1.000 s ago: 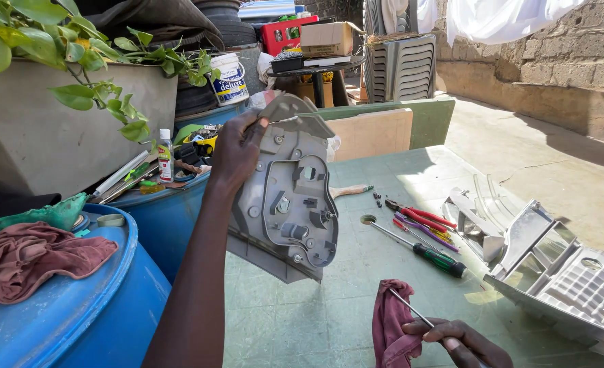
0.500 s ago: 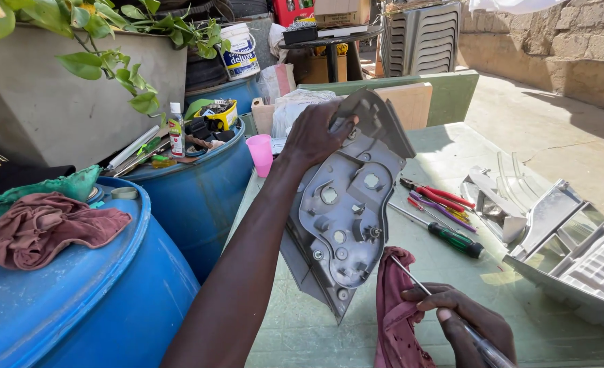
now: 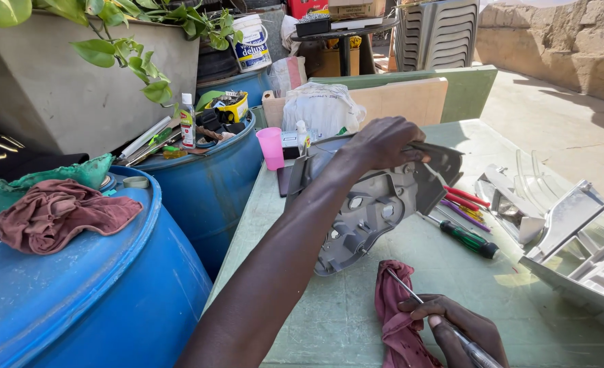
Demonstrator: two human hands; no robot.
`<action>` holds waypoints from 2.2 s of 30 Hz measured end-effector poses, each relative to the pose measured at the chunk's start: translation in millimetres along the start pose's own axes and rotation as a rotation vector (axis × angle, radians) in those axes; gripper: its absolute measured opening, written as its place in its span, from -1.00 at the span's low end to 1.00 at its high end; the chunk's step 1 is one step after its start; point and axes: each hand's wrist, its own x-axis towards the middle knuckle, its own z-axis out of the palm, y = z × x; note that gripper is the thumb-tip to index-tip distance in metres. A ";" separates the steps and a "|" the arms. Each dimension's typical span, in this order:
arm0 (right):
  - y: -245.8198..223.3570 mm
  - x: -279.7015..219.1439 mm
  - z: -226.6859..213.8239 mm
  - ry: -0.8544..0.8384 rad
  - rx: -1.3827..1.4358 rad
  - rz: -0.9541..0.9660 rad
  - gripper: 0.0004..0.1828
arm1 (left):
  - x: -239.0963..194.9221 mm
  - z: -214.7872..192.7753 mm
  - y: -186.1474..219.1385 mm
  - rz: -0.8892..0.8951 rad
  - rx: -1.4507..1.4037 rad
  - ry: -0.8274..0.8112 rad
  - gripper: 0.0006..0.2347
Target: Repairing or disassembling a car headlight assembly using a screwdriver and a cloth on a workbench
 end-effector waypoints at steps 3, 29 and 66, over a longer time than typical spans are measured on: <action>8.8 -3.5 2.7 -0.067 -0.076 0.020 -0.56 | 15.2 34.8 0.2 0.005 0.077 0.007 -0.67; -9.1 11.6 45.9 -0.148 0.244 -0.080 -0.65 | -208.0 48.2 66.9 -0.658 -0.577 0.803 -0.63; -0.9 9.7 63.4 -0.058 0.148 0.081 -0.71 | -195.3 84.3 50.4 -0.529 -0.931 0.754 -0.78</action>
